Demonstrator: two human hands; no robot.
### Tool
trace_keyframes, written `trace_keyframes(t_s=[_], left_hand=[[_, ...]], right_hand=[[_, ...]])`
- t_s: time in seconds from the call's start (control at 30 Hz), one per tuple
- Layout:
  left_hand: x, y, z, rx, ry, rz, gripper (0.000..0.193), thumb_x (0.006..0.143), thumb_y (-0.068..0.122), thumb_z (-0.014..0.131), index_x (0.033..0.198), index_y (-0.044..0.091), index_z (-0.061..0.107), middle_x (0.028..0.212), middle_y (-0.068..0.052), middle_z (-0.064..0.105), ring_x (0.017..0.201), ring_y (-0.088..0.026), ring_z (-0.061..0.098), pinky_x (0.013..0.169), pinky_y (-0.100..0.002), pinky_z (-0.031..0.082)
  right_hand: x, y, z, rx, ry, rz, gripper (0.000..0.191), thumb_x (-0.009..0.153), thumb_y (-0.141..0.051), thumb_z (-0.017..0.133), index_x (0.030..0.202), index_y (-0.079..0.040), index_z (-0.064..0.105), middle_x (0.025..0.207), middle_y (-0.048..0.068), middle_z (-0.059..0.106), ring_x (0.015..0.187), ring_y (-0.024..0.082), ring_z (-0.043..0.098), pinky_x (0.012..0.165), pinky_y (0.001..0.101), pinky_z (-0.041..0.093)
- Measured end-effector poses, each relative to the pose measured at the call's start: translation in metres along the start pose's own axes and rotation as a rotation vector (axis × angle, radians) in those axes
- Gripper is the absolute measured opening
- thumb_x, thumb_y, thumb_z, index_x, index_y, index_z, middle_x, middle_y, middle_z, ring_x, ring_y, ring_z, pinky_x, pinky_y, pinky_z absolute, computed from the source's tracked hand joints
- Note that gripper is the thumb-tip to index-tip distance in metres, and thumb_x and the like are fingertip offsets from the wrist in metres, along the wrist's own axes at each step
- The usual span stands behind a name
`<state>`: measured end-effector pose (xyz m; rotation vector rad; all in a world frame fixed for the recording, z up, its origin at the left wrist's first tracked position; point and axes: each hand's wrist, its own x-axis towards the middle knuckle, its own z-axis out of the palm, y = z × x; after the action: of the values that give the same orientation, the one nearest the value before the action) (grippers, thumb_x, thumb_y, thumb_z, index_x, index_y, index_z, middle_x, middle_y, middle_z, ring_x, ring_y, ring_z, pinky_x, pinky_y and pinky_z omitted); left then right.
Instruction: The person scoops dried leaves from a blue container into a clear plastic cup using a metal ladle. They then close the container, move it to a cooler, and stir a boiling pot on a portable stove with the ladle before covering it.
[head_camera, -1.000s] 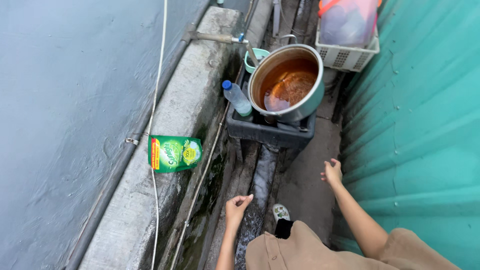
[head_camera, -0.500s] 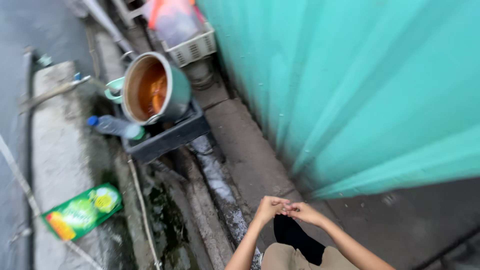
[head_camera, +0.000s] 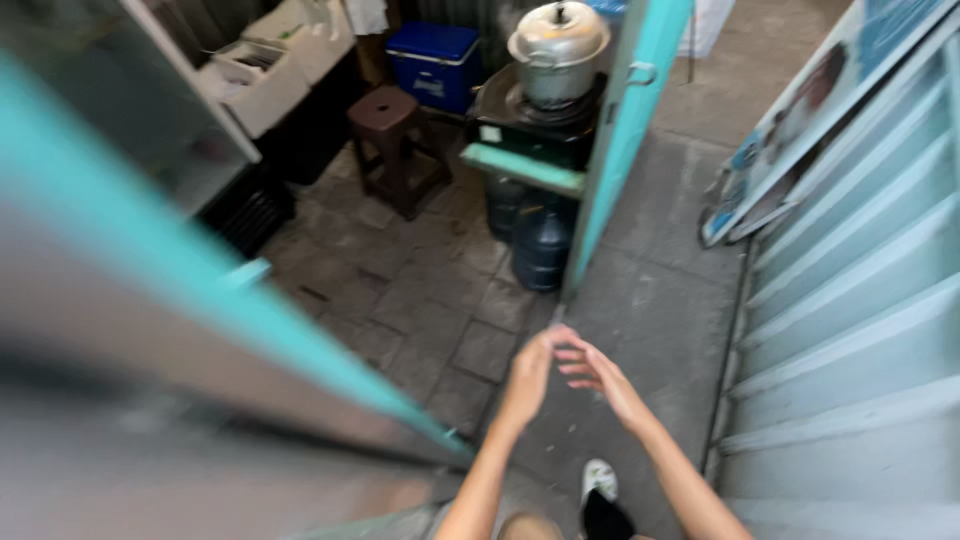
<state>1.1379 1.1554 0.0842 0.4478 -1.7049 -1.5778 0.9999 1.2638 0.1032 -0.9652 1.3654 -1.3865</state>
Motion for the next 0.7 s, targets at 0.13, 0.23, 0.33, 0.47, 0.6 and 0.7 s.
trace_keyframes(t_s=[0.13,0.23,0.33,0.47,0.6,0.7], left_hand=[[0.118,-0.045,0.078,-0.326,0.167,-0.322,0.066,0.104,0.055,0.024,0.154,0.017,0.044,0.163,-0.008,0.04,0.15,-0.023,0.037,0.12,-0.041,0.026],[0.17,-0.054,0.11,-0.81,-0.003,-0.442,0.066,0.105,0.056,0.025,0.159,0.018,0.037,0.161,-0.019,0.043,0.149,-0.034,0.042,0.122,-0.046,0.029],[0.211,-0.045,0.077,-1.033,0.13,-0.48,0.07,0.106,0.054,0.025,0.16,0.012,0.038,0.156,-0.026,0.04,0.147,-0.036,0.037,0.12,-0.051,0.031],[0.242,-0.017,0.019,-0.719,0.302,-0.247,0.06,0.106,0.044,0.028,0.157,0.015,0.039,0.162,-0.016,0.042,0.151,-0.029,0.036,0.122,-0.047,0.027],[0.284,-0.012,-0.033,-0.173,0.257,0.162,0.048,0.111,0.033,0.038,0.151,0.01,0.052,0.162,-0.018,0.048,0.155,-0.032,0.039,0.127,-0.048,0.026],[0.327,-0.034,-0.107,0.177,0.261,0.161,0.048,0.111,0.036,0.04,0.149,0.01,0.055,0.161,-0.018,0.048,0.155,-0.032,0.04,0.126,-0.047,0.028]], right_hand=[[0.048,-0.038,-0.072,-0.184,0.007,-0.204,0.069,0.104,-0.05,0.037,0.162,-0.012,0.028,0.171,0.007,0.024,0.159,0.024,0.016,0.126,0.0461,0.011],[0.088,-0.046,-0.106,-0.615,-0.038,-0.322,0.07,0.104,-0.05,0.04,0.163,-0.014,0.027,0.174,0.009,0.013,0.161,0.026,0.0,0.125,0.0485,0.0],[0.133,-0.033,-0.128,-0.852,-0.078,-0.262,0.064,0.107,-0.047,0.034,0.163,-0.018,0.029,0.175,0.009,0.012,0.162,0.028,0.0,0.127,0.0529,-0.004],[0.199,-0.015,-0.12,-0.413,-0.1,0.047,0.07,0.103,-0.051,0.037,0.164,-0.02,0.022,0.173,0.008,0.006,0.158,0.027,0.001,0.125,0.0476,0.007],[0.289,-0.02,-0.071,0.244,-0.21,0.261,0.072,0.103,-0.057,0.027,0.163,-0.018,0.023,0.167,0.012,0.032,0.153,0.027,0.03,0.124,0.0461,0.022],[0.373,-0.063,-0.024,0.637,-0.3,0.308,0.072,0.104,-0.056,0.03,0.161,-0.013,0.028,0.16,0.017,0.04,0.144,0.032,0.041,0.115,0.0512,0.032]])
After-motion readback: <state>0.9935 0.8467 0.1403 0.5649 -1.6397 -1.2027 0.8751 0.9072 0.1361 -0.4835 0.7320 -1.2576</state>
